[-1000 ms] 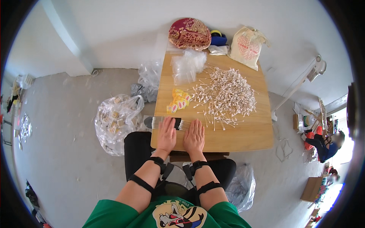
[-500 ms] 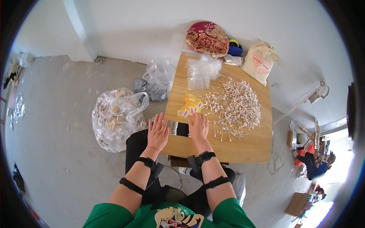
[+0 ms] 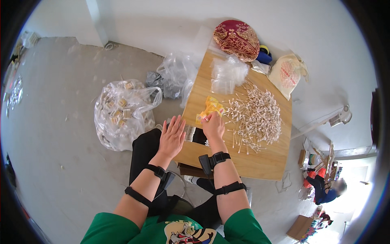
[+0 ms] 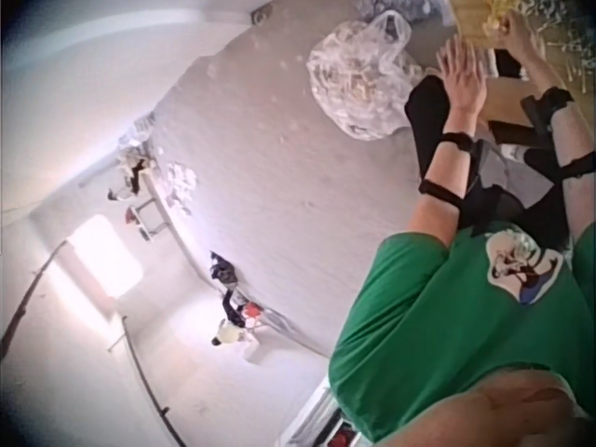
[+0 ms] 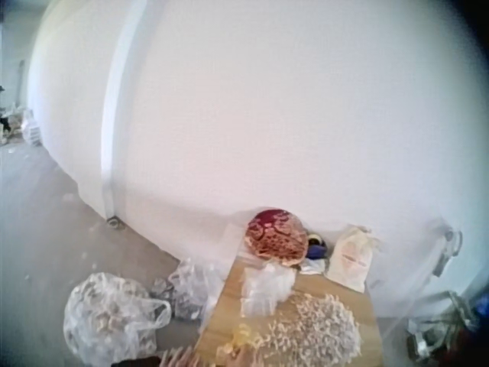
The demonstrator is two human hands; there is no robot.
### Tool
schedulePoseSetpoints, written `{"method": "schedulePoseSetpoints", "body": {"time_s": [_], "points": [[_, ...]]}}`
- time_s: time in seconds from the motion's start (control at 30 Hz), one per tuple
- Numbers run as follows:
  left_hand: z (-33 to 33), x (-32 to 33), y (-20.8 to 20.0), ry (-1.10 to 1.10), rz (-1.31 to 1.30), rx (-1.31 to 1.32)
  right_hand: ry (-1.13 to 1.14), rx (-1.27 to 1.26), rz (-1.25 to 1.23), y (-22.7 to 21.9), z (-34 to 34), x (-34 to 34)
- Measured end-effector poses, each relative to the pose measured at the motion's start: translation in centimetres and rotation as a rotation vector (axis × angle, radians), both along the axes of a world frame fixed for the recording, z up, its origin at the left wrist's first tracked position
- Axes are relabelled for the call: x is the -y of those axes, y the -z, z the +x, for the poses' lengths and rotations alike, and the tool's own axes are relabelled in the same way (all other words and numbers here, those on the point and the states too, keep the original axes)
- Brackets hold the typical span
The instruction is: Packaging a set of cotton swabs or similar items into a small plastic bag.
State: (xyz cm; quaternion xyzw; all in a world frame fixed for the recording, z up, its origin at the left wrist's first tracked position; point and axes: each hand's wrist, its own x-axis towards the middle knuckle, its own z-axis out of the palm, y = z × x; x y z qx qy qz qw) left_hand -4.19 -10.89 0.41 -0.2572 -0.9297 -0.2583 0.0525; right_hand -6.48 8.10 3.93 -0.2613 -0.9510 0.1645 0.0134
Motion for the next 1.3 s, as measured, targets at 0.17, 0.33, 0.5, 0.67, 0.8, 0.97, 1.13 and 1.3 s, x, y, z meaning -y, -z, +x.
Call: {"method": "schedulePoseSetpoints", "body": {"time_s": [0.17,0.33,0.5,0.67,0.8,0.97,1.13,1.3], "points": [[0.1,-0.1,0.2,-0.017,-0.005,-0.047,0.055,-0.11,-0.15,-0.1,0.5,0.0],[0.0,-0.1,0.5,-0.018,0.009,-0.049,0.16,-0.3,-0.825,0.9,3.0,0.2],[0.0,0.0,0.5,-0.025,-0.001,-0.038,0.249,-0.184,-0.838,0.3,4.9,2.6],[0.0,-0.2,0.6,-0.012,0.0,-0.036,0.181,-0.19,-0.655,1.8,4.9,2.9],[-0.1,0.0,0.8,-0.011,0.001,-0.014,-0.044,-0.231,-0.437,1.8,4.6,3.4],[-0.1,0.0,1.0,-0.004,0.015,0.01,-0.024,-0.181,-0.34,0.8,3.8,4.9],[-0.2,0.0,1.1,-0.001,0.0,0.021,0.078,-0.138,-0.4,1.1,3.4,6.0],[-0.2,-0.3,0.8,0.016,0.024,0.045,0.02,-0.219,-0.253,1.3,3.6,6.6]]}}
